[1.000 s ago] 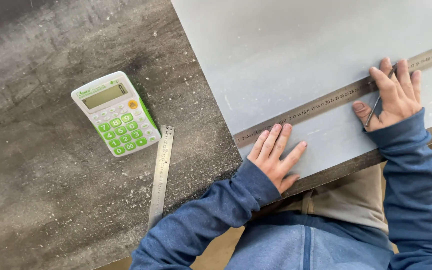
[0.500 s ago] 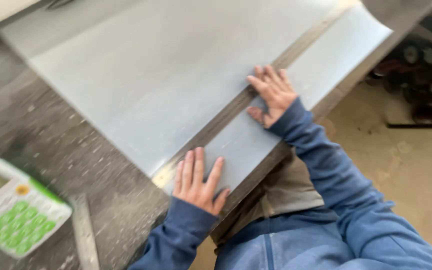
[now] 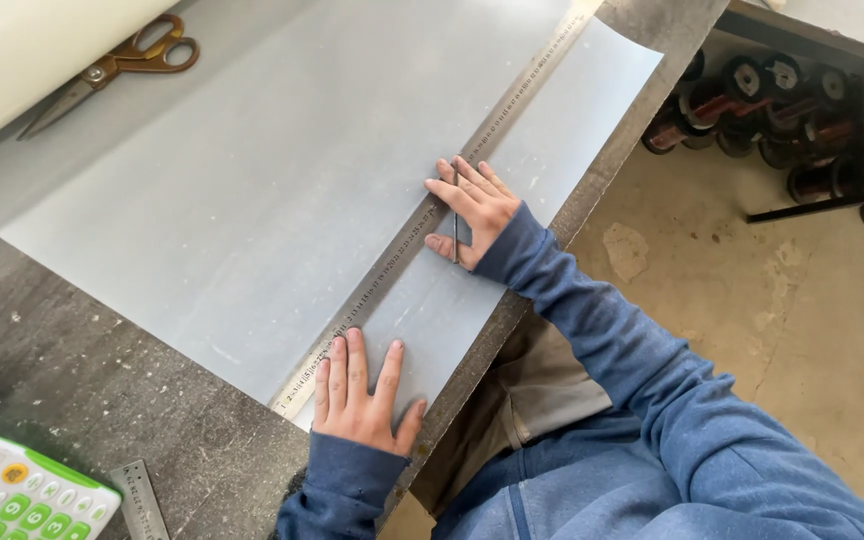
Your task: Measure and mark layout lines on a sheet of material using a ruler and a scribe.
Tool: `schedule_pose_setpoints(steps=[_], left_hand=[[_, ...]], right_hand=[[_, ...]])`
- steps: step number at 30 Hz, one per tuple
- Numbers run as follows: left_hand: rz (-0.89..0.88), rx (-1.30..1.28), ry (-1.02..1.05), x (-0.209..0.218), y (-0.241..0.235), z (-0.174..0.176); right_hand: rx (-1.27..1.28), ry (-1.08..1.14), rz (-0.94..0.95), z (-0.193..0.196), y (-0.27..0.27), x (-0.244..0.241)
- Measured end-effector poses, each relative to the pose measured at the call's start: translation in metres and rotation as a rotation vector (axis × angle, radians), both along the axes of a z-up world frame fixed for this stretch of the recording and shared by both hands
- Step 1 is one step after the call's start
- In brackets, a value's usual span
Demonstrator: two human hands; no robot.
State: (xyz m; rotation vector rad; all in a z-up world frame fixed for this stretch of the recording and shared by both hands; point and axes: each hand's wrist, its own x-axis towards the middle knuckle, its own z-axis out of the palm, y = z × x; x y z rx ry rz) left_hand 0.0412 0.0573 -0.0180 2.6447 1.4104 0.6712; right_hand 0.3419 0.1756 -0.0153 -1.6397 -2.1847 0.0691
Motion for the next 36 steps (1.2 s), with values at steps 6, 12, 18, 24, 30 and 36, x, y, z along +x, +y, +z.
schedule_pose_setpoints(steps=[6, 12, 18, 24, 30, 36], left_hand=[[-0.006, 0.001, -0.011, -0.0008, 0.0008, 0.0016], [-0.015, -0.017, -0.001, -0.0001, 0.0016, 0.0043], [-0.029, -0.049, -0.005, 0.0, 0.0016, 0.0043], [-0.029, -0.066, 0.004, -0.0004, 0.0013, 0.0044], [-0.025, -0.065, -0.002, 0.0, 0.0018, 0.0066], [-0.026, -0.074, -0.015, -0.0007, 0.0016, 0.0055]], right_hand=[[0.008, 0.015, 0.009, -0.0023, 0.0007, 0.001], [-0.025, 0.017, 0.0, -0.0034, 0.0011, 0.0034], [-0.004, 0.001, -0.027, 0.0016, 0.0011, -0.0022], [0.015, -0.013, -0.01, -0.0025, 0.0019, -0.0009], [-0.016, -0.025, 0.018, -0.0003, 0.0034, 0.0006], [0.01, 0.008, 0.009, 0.002, 0.0036, -0.0022]])
